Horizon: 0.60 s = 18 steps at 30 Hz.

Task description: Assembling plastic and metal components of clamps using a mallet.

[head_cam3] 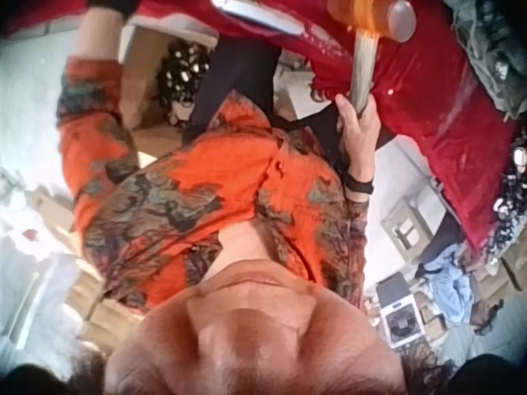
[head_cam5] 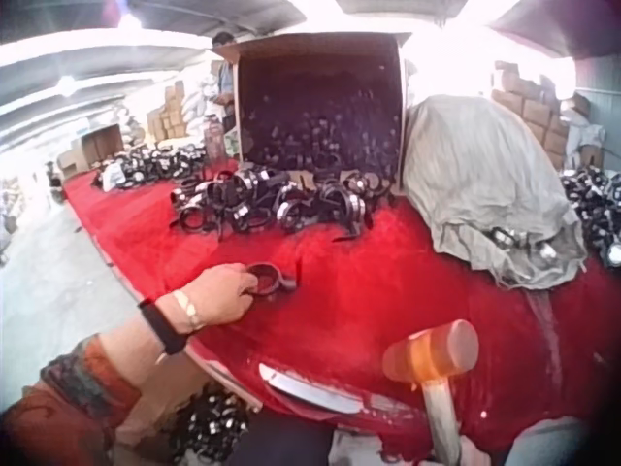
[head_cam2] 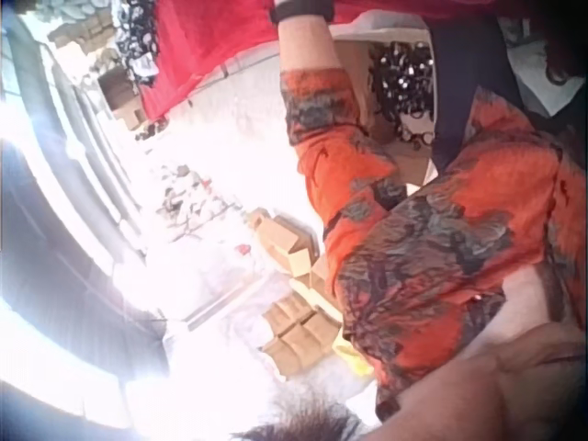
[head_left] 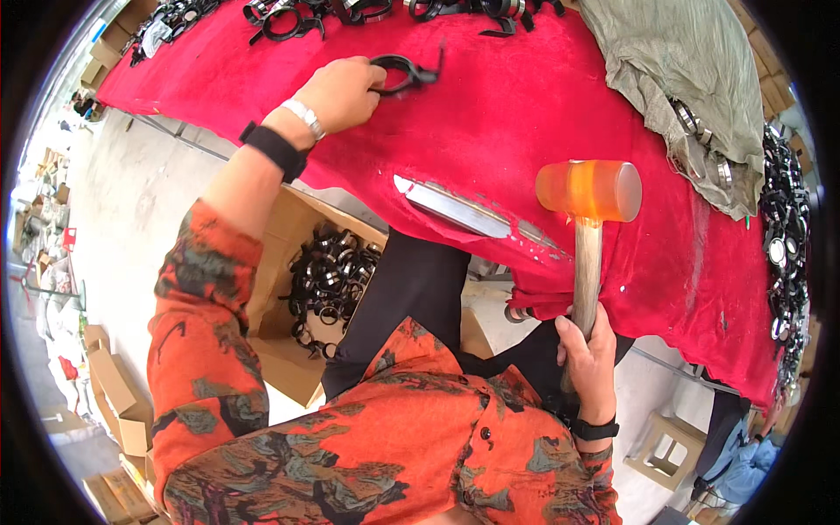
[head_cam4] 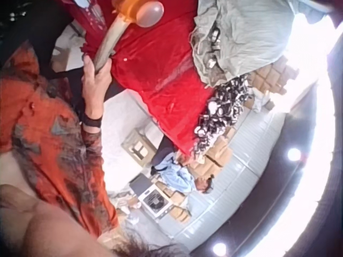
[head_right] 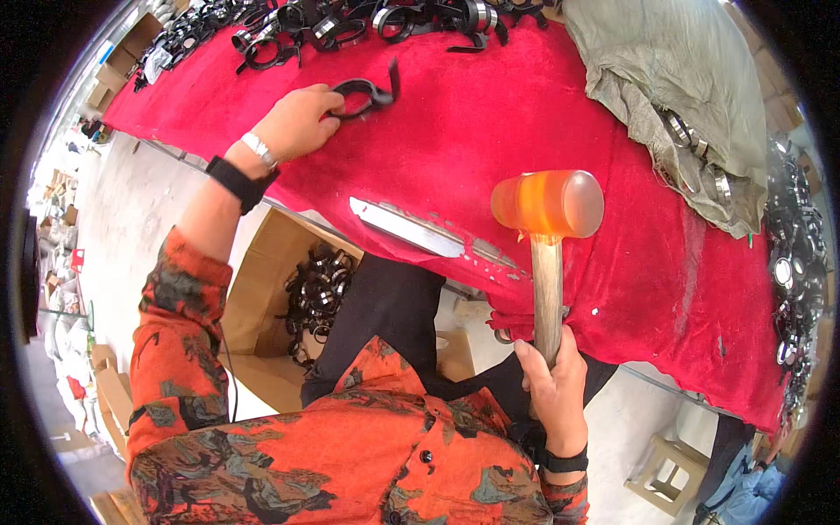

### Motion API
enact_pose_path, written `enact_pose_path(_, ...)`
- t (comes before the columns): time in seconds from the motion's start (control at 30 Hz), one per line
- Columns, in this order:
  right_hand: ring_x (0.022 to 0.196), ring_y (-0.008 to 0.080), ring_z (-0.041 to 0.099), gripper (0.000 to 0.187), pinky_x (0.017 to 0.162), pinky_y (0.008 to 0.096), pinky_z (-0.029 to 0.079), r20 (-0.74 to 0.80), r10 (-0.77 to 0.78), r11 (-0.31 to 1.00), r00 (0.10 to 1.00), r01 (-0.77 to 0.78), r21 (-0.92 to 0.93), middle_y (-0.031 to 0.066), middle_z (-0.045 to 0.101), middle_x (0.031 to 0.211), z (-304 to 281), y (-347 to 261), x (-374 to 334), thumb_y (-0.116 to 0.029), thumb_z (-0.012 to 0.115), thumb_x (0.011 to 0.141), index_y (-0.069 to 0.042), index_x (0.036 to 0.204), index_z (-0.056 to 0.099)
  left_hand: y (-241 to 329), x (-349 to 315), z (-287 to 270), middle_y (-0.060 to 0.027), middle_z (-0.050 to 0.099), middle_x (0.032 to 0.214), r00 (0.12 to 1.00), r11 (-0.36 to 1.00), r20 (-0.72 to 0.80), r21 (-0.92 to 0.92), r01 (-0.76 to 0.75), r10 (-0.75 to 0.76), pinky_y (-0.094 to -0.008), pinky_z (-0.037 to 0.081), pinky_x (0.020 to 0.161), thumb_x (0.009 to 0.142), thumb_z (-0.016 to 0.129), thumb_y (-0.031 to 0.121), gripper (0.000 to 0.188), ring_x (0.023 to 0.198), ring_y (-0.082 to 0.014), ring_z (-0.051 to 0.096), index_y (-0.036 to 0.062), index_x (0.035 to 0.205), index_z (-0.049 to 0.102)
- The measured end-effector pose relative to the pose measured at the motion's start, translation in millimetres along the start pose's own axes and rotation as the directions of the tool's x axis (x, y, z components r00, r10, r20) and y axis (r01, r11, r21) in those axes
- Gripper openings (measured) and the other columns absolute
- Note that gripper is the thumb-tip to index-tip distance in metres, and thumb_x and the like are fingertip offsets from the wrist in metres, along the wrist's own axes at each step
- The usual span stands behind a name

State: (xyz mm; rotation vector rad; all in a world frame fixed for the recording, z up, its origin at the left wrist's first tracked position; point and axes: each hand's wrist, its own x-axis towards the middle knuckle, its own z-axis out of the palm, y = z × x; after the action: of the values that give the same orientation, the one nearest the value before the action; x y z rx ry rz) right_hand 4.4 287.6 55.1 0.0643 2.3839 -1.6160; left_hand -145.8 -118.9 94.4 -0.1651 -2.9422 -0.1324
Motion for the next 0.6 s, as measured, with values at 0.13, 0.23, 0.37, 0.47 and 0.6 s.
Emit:
enact_pose_path(0.13,0.048,0.0074,0.047,0.023,0.044,0.0239,0.038,0.017,0.003,0.998,1.000,-0.004,0.057,0.0010,0.052,0.064,0.6,1.2,-1.4,-0.019,0.067,0.086,-0.002,0.092,0.053,8.6,-14.3,-0.2,-0.0159,0.065,0.103,0.923,0.925,-0.132,-0.072,-0.373,0.362,-0.0411,0.049,0.082,0.077,0.050,0.005,0.019,0.096,-0.0335,0.061,0.0021,0.087,0.065)
enact_pose_path(0.23,0.047,0.0081,0.047,0.024,0.043,0.0232,0.038,0.030,-0.003,0.998,1.000,0.001,0.060,0.0011,0.050,0.064,5.0,-0.1,-5.0,-0.018,0.063,0.087,0.000,0.099,0.053,36.7,-8.8,-9.5,-0.0168,0.065,0.099,0.875,0.889,-0.293,-0.135,-0.437,0.386,-0.0418,0.049,0.081,0.082,0.051,0.012,0.018,0.095,-0.0341,0.061,0.0022,0.088,0.065)
enact_pose_path(0.37,0.047,0.0077,0.047,0.024,0.043,0.0232,0.038,0.010,0.012,0.997,1.000,-0.013,0.082,0.0006,0.050,0.064,5.7,2.3,-11.7,-0.018,0.064,0.087,-0.001,0.098,0.052,96.8,-18.9,-26.8,-0.0223,0.065,0.087,0.982,0.989,0.186,-0.144,-0.018,0.045,-0.0442,0.050,0.078,0.081,0.061,0.046,0.047,0.090,-0.0373,0.063,0.0000,0.086,0.064)
enact_pose_path(0.47,0.048,0.0073,0.047,0.024,0.043,0.0232,0.038,0.024,0.029,0.998,0.999,-0.030,0.047,0.0001,0.050,0.064,3.8,-1.0,-18.1,-0.019,0.064,0.087,-0.001,0.097,0.052,99.6,-36.8,-21.8,-0.0233,0.063,0.091,0.980,0.996,0.181,0.019,-0.083,0.078,-0.0456,0.051,0.078,0.078,0.065,0.036,0.039,0.089,-0.0387,0.062,-0.0020,0.088,0.061)
enact_pose_path(0.6,0.048,0.0076,0.048,0.027,0.044,0.0253,0.039,0.028,0.001,0.999,1.000,-0.003,0.054,0.0014,0.051,0.062,3.6,4.4,-23.2,-0.024,0.068,0.085,-0.002,0.089,0.051,76.4,-66.7,-15.1,-0.0227,0.056,0.097,0.975,0.978,0.073,-0.012,-0.208,0.209,-0.0458,0.052,0.074,0.074,0.063,0.015,0.025,0.084,-0.0394,0.062,-0.0026,0.091,0.056)
